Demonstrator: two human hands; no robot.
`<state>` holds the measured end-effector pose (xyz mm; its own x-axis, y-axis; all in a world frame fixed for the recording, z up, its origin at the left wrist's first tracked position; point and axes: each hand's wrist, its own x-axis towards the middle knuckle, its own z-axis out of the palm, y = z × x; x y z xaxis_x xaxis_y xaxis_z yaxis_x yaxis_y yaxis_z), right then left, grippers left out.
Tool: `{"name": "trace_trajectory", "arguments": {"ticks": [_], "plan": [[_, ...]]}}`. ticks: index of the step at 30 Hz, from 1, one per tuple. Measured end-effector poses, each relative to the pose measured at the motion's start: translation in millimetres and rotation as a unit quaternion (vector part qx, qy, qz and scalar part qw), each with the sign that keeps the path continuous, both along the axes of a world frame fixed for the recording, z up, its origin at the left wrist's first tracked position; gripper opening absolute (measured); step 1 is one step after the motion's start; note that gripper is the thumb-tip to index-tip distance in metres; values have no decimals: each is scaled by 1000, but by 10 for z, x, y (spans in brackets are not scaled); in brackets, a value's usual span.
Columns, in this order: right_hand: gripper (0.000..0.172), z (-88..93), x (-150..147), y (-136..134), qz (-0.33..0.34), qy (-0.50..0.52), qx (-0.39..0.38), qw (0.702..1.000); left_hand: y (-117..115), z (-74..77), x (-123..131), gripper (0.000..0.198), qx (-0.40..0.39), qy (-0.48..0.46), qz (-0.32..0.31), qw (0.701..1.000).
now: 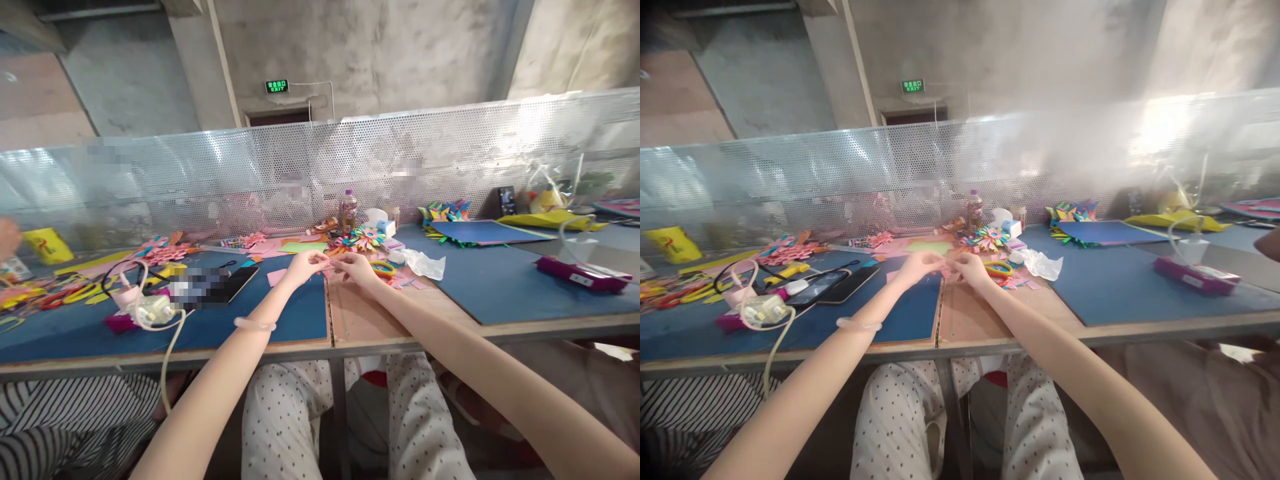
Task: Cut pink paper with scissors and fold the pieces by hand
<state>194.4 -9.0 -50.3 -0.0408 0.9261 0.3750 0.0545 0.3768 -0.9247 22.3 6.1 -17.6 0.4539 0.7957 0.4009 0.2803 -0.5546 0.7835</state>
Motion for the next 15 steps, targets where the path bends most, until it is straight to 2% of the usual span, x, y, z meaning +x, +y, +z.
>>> {"name": "trace_trajectory", "arguments": {"ticks": [8,15], "plan": [[30,41,-7,-35,7,2,-6,1000,-18,16,5,27,-12,-12,-5,1000],[31,-4,5,21,15,0,34,999,1,6,-5,27,-7,-7,-10,1000]]}}
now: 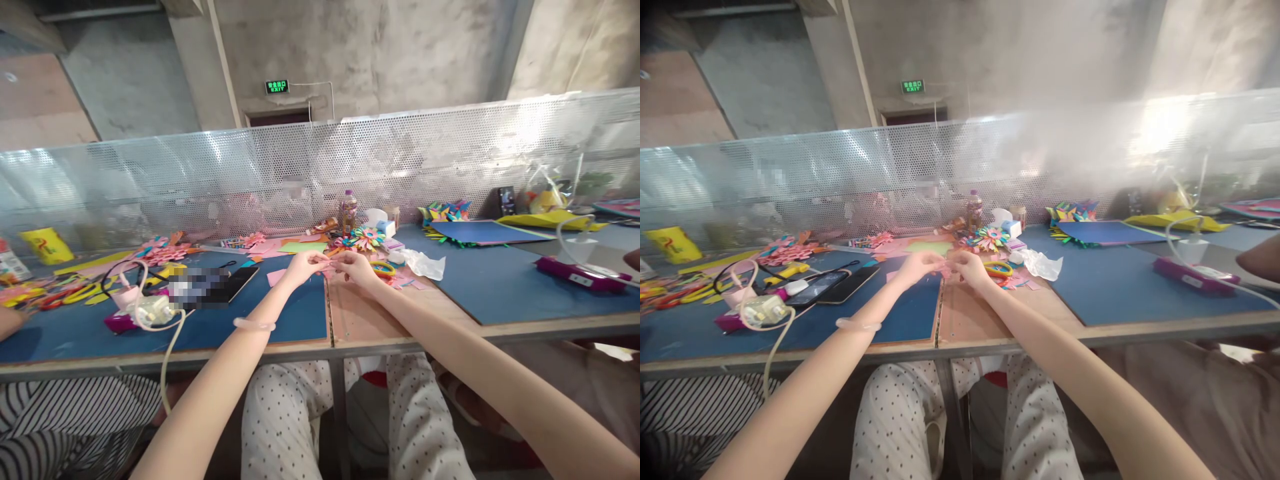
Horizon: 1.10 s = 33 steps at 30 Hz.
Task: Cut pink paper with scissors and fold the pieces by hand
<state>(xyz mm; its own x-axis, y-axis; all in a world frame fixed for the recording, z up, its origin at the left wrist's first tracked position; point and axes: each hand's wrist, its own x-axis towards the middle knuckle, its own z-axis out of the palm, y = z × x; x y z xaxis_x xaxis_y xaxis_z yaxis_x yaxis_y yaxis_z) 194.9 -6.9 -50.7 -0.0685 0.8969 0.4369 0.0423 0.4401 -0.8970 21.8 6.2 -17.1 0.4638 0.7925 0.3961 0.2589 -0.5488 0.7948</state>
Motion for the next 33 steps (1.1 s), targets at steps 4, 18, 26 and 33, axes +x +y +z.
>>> {"name": "trace_trajectory", "arguments": {"ticks": [4,18,26,33], "plan": [[32,-33,22,37,-1,-9,8,1000,27,-18,-8,33,-5,-1,8,1000],[33,7,43,20,-27,-33,-12,999,-30,56,-29,33,-39,14,14,999],[35,6,41,14,-23,-40,-8,999,-46,76,-38,24,-43,26,46,998],[33,-12,52,56,-25,-63,7,998,24,35,-48,28,-39,26,46,998]]}}
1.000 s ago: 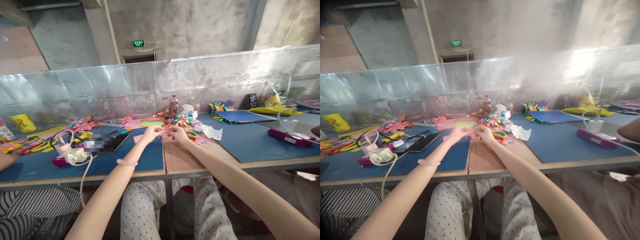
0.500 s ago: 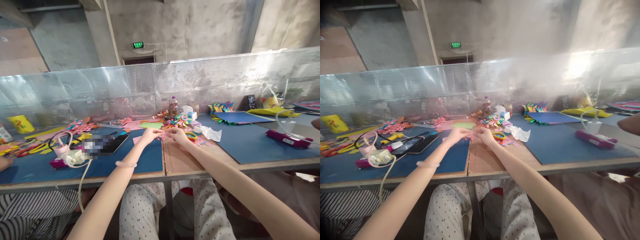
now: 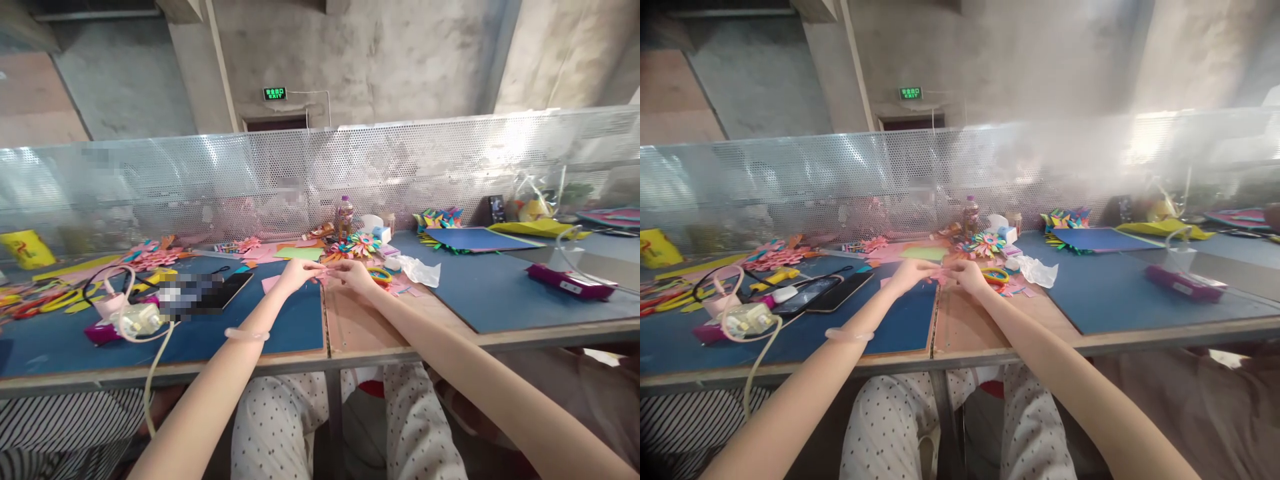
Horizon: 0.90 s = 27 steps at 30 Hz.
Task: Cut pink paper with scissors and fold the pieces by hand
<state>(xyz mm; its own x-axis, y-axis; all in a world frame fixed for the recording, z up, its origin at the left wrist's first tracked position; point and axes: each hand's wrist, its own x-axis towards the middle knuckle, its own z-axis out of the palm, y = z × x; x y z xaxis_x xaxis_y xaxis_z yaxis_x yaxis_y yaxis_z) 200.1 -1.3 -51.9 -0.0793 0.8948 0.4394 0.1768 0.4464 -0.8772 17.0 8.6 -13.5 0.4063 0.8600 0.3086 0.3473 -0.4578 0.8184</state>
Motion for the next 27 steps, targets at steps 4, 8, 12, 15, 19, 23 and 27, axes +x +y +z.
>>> {"name": "trace_trajectory", "arguments": {"ticks": [4,8,12,15,19,23,27], "plan": [[31,2,-2,2,-11,1,-5,1000,-7,-2,1,31,11,-3,-8,1000],[32,16,-11,-30,-7,3,-7,1000,-27,7,2,28,7,7,-6,1000],[33,24,-26,-61,-10,3,-7,1000,-14,-2,-1,30,14,20,-8,1000],[33,9,-29,-56,-8,4,-2,1000,-16,1,2,28,26,29,-5,999],[32,-6,-30,-41,-8,-7,10,1000,-36,15,10,25,38,47,4,998],[32,10,-39,-53,-10,-14,8,1000,-33,6,8,25,49,52,7,997],[32,20,-41,-63,-18,-25,16,999,-23,-6,7,24,51,52,6,997]]}}
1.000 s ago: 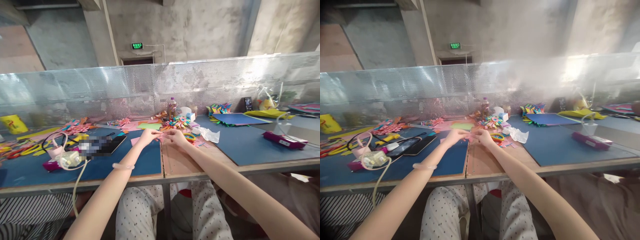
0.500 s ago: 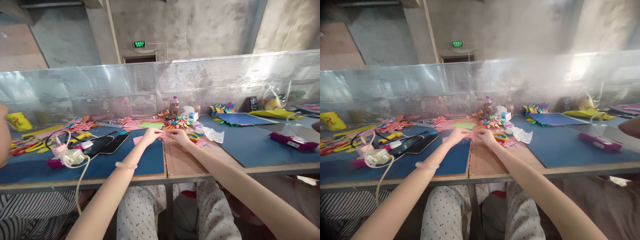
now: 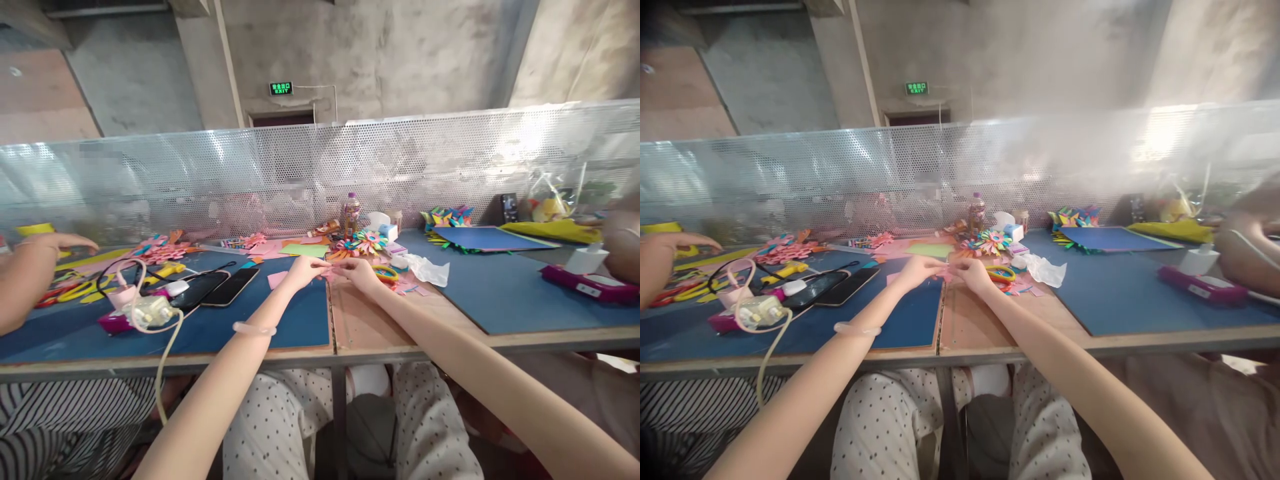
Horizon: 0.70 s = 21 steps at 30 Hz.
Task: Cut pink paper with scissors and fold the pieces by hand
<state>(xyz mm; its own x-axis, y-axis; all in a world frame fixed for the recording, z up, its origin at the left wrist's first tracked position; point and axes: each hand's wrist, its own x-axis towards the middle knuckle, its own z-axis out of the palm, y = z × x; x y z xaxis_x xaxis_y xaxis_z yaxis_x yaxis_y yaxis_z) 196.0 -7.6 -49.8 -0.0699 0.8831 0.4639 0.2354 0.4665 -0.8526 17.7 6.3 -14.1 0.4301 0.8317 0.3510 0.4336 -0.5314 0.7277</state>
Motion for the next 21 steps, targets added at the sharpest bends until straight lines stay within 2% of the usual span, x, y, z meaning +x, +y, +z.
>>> {"name": "trace_trajectory", "arguments": {"ticks": [21], "plan": [[27,-30,28,24,-2,-14,5,1000,-59,34,-2,25,6,32,11,999]]}}
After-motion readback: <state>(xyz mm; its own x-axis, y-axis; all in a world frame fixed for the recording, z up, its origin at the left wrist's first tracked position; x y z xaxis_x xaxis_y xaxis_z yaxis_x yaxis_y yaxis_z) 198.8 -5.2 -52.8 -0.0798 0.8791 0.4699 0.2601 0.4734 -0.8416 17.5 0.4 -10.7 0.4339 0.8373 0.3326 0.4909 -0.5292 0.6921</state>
